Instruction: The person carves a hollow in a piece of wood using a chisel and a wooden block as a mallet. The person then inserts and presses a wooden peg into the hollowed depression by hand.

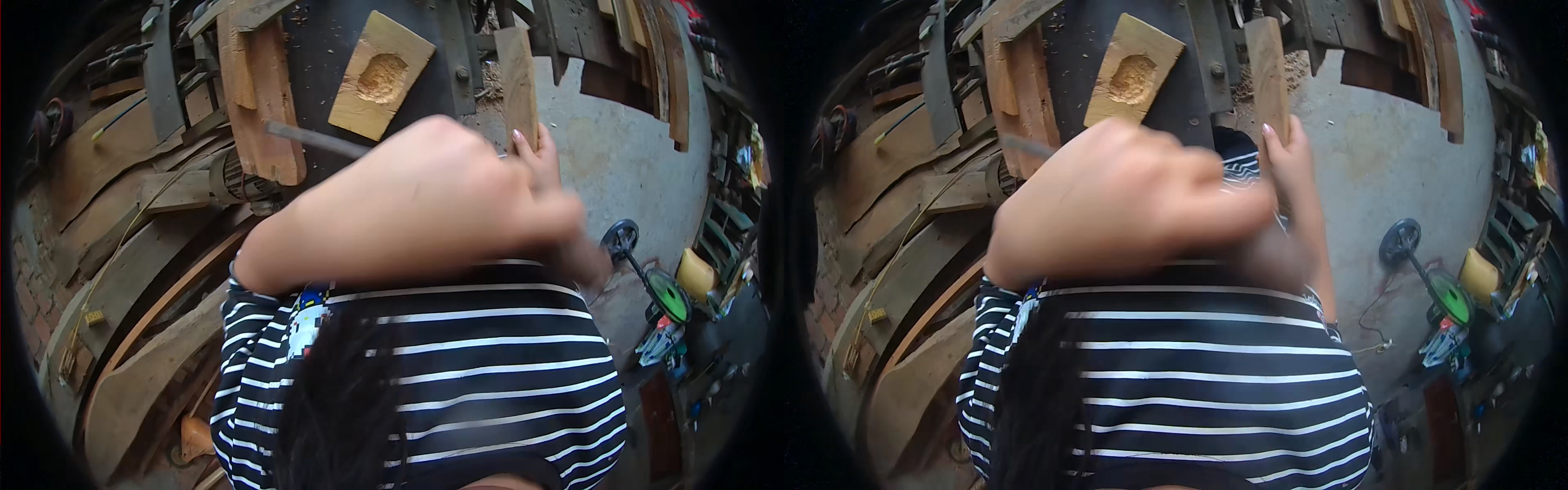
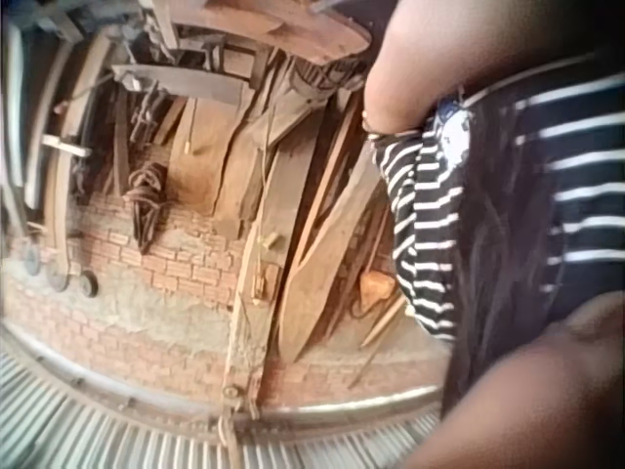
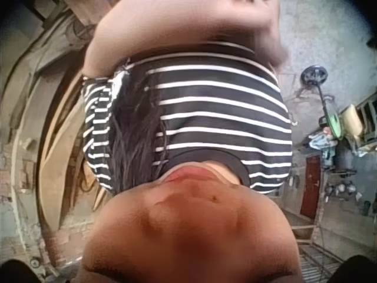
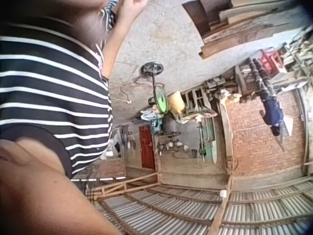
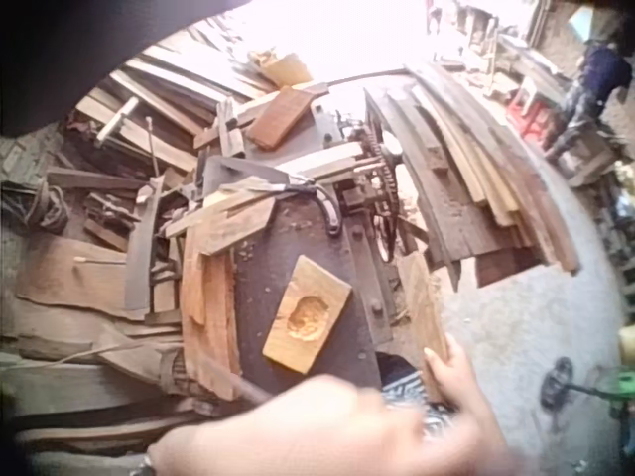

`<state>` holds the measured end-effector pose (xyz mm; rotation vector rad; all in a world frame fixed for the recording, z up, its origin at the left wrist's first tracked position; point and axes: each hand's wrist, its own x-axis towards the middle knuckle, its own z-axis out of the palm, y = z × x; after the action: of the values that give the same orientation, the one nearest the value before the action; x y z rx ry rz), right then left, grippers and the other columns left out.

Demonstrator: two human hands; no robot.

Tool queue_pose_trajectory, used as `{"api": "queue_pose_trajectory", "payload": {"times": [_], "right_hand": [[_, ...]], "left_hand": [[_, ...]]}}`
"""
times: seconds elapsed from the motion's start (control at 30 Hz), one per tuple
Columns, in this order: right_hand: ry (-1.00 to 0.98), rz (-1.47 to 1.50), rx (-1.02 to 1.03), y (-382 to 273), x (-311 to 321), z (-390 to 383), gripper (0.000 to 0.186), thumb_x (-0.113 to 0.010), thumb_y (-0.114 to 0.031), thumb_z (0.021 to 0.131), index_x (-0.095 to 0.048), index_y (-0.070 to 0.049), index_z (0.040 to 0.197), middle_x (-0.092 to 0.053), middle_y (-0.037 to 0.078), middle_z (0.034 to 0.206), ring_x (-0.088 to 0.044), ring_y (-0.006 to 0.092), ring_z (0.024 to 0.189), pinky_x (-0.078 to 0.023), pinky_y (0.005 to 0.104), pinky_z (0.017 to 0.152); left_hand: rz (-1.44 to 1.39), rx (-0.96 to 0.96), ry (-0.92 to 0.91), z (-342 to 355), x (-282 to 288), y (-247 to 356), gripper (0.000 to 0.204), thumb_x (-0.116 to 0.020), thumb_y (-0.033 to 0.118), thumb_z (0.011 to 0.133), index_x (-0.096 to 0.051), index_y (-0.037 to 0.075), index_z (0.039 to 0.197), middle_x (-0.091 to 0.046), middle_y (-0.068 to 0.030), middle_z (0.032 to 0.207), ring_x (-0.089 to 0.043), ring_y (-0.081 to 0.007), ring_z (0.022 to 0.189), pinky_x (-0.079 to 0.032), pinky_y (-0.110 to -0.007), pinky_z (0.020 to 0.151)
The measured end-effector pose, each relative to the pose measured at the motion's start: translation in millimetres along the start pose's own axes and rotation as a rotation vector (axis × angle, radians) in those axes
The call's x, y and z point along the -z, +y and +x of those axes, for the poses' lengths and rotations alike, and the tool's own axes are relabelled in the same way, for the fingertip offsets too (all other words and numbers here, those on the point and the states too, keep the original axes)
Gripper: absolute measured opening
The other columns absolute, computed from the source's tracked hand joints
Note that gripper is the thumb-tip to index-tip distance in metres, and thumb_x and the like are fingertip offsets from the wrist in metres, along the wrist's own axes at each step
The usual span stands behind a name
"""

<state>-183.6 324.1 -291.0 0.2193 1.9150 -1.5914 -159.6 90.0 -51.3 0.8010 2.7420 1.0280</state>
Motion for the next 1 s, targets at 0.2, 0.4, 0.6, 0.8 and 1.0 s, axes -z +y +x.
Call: {"api": "queue_pose_trajectory", "payload": {"times": [0.2, 0.4, 0.6, 0.8, 1.0], "right_hand": [[0.018, -0.128, 0.091, -2, -3, 11, 0.025, -0.06, -0.018, 0.094, -0.055, 0.001, 0.111, -0.065, 0.01, 0.09, -0.061, 0.0157, 0.08, -0.05, 0.0325, 0.072], [0.015, -0.018, 0.059, -8, -19, 6, 0.015, -0.055, -0.012, 0.096, -0.054, -0.001, 0.107, -0.059, 0.004, 0.08, -0.055, 0.0112, 0.069, -0.047, 0.0294, 0.061], [0.029, 0.086, 0.043, -9, -19, 2, 0.017, -0.057, -0.014, 0.096, -0.053, -0.002, 0.107, -0.059, 0.005, 0.078, -0.054, 0.0102, 0.065, -0.045, 0.0272, 0.056], [0.022, -0.113, -0.003, -15, -9, 2, 0.026, -0.061, -0.019, 0.093, -0.053, 0.0, 0.111, -0.062, 0.007, 0.076, -0.06, 0.0136, 0.06, -0.05, 0.0286, 0.053], [-0.071, -0.107, 0.014, -15, -15, 10, 0.028, -0.061, -0.018, 0.093, -0.053, 0.0, 0.113, -0.063, 0.008, 0.077, -0.061, 0.015, 0.056, -0.05, 0.0297, 0.05]], "left_hand": [[-0.009, 0.129, -0.148, -7, -29, -35, 0.023, -0.06, 0.006, 0.079, -0.056, 0.011, 0.101, -0.067, -0.0089, 0.077, -0.068, -0.0275, 0.066, -0.052, -0.037, 0.056], [0.064, 0.072, -0.059, -5, -25, -28, 0.025, -0.061, 0.008, 0.08, -0.055, 0.011, 0.104, -0.067, -0.0084, 0.076, -0.068, -0.0259, 0.067, -0.053, -0.036, 0.055], [0.184, -0.007, -0.019, -7, -22, -22, 0.021, -0.06, 0.013, 0.079, -0.053, 0.011, 0.099, -0.06, -0.0059, 0.067, -0.065, -0.0224, 0.06, -0.051, -0.032, 0.052], [0.154, -0.387, 0.41, -14, 8, 34, 0.02, -0.061, 0.02, 0.073, -0.051, 0.004, 0.08, -0.046, -0.0007, 0.055, -0.051, -0.0153, 0.046, -0.035, -0.028, 0.039], [0.112, -0.393, 0.439, 0, -9, 54, 0.02, -0.062, 0.019, 0.072, -0.051, 0.008, 0.084, -0.046, -0.0012, 0.057, -0.049, -0.015, 0.047, -0.034, -0.027, 0.039]]}}
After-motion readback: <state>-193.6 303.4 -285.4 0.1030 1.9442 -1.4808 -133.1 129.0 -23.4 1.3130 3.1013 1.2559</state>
